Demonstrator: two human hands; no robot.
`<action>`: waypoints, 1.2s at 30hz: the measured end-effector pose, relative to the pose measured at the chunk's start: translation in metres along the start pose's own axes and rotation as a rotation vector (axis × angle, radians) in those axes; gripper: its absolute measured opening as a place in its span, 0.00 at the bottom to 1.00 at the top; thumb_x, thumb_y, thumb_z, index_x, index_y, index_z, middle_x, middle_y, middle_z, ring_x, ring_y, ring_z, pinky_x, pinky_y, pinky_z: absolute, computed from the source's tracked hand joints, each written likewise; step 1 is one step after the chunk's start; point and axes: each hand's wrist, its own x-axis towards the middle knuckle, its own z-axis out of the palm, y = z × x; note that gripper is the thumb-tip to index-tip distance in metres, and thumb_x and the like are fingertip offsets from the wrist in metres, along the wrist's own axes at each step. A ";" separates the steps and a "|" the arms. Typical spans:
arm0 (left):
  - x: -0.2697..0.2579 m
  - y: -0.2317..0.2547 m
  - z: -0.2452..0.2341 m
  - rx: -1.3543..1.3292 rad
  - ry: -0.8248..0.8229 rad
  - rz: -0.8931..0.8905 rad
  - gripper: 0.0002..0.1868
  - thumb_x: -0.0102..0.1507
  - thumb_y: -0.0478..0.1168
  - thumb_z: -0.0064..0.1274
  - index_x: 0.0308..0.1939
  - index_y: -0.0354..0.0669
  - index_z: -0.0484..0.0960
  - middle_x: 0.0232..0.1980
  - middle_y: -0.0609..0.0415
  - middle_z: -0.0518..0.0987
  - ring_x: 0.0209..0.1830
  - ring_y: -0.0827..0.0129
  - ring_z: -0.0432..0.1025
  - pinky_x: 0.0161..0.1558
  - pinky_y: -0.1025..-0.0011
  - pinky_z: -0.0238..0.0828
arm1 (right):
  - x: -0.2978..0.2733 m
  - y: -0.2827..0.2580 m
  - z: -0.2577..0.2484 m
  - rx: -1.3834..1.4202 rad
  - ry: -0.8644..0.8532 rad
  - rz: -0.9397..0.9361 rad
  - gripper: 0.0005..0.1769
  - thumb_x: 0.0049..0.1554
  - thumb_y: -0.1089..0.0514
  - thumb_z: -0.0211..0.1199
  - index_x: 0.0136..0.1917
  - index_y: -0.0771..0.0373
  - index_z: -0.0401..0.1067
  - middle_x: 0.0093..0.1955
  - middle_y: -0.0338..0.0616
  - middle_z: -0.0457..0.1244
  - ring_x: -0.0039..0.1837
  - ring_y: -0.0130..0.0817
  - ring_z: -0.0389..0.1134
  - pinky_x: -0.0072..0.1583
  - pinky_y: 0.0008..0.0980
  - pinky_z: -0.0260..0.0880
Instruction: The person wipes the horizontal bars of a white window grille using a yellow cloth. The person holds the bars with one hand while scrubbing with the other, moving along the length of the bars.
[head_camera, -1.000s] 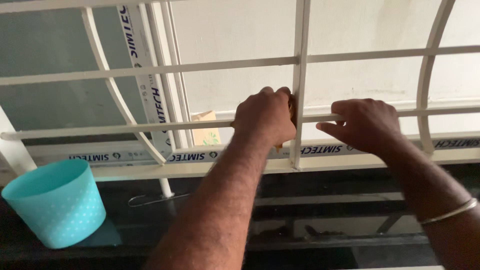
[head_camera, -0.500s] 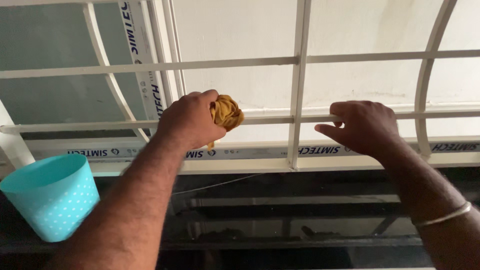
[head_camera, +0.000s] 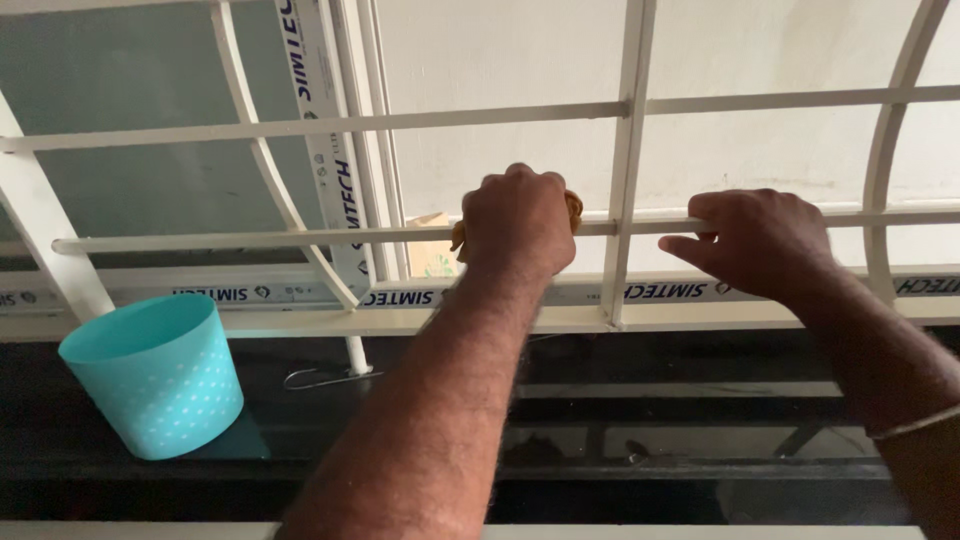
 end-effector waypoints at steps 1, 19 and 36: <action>-0.001 -0.004 0.002 -0.032 0.020 0.008 0.24 0.58 0.44 0.66 0.57 0.50 0.79 0.50 0.49 0.79 0.49 0.60 0.75 0.53 0.57 0.74 | 0.000 -0.001 0.000 -0.004 -0.012 0.000 0.25 0.58 0.32 0.61 0.38 0.55 0.72 0.29 0.38 0.66 0.31 0.30 0.65 0.38 0.35 0.69; 0.018 -0.065 -0.022 -0.132 -0.252 -0.064 0.37 0.49 0.55 0.71 0.60 0.50 0.76 0.48 0.52 0.82 0.47 0.62 0.77 0.54 0.59 0.75 | 0.007 0.005 0.000 0.030 -0.002 -0.001 0.23 0.55 0.33 0.62 0.38 0.53 0.72 0.32 0.35 0.66 0.33 0.27 0.65 0.39 0.33 0.69; 0.015 -0.022 0.014 -0.124 0.042 0.166 0.31 0.53 0.40 0.69 0.60 0.49 0.76 0.50 0.51 0.78 0.48 0.61 0.77 0.50 0.59 0.79 | 0.012 0.010 0.016 0.001 0.097 -0.014 0.20 0.56 0.36 0.63 0.34 0.51 0.72 0.25 0.33 0.63 0.27 0.25 0.59 0.34 0.32 0.64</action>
